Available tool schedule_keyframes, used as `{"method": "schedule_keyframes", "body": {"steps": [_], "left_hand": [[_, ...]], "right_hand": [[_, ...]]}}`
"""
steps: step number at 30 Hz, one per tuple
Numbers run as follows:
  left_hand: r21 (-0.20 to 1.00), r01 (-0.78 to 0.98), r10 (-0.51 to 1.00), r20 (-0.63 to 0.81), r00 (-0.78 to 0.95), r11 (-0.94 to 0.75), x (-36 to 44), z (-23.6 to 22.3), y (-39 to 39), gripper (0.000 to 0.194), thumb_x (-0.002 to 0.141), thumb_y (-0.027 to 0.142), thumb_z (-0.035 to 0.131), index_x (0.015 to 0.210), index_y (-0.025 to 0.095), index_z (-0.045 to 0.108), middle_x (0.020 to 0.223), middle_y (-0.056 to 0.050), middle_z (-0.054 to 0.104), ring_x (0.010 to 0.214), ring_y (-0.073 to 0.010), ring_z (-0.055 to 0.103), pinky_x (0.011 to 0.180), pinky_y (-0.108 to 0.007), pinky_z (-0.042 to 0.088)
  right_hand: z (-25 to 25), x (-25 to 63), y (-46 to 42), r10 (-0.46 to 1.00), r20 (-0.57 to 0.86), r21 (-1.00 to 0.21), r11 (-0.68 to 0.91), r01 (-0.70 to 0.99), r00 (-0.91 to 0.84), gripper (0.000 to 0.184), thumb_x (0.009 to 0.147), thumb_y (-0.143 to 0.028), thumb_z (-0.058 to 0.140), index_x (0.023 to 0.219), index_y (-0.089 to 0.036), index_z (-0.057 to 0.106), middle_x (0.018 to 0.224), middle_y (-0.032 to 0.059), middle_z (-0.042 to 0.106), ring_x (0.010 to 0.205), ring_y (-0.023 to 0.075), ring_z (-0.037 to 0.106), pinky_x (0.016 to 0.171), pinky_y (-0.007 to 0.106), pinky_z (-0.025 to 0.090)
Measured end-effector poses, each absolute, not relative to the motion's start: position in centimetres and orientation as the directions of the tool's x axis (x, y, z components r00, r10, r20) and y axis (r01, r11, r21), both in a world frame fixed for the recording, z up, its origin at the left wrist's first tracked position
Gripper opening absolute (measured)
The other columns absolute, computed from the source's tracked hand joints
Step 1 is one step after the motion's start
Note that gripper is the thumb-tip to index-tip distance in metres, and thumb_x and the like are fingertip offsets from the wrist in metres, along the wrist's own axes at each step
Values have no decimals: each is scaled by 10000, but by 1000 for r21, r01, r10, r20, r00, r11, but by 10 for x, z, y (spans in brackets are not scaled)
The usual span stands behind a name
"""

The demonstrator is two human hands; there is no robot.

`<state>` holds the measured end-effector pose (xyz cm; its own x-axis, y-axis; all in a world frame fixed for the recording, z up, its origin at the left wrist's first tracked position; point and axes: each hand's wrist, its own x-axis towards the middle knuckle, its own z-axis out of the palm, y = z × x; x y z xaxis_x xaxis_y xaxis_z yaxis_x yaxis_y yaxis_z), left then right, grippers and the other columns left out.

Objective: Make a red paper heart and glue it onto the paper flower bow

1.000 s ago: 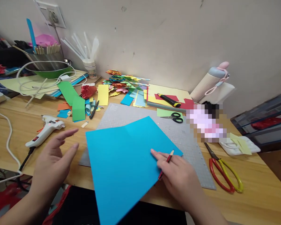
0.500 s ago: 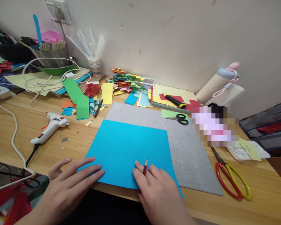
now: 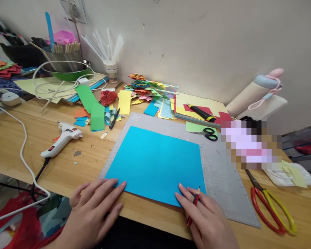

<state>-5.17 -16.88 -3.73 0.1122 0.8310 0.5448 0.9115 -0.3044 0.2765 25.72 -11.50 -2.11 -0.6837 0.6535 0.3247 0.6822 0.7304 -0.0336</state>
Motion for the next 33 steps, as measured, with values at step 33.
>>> {"method": "schedule_keyframes", "body": {"steps": [33], "left_hand": [[271,946,850,527,11,-180,-62,-58,-185,542,838,430,545,1338,220,528,1262,-16,641,1069,-232,542,990,-366,246]], "right_hand": [[-48,268,-107,626,252,-86,774,628,-737,624,802,-68,421,1402,-239,439,1406,76,497,1262,286,499,1044,460,401]]}}
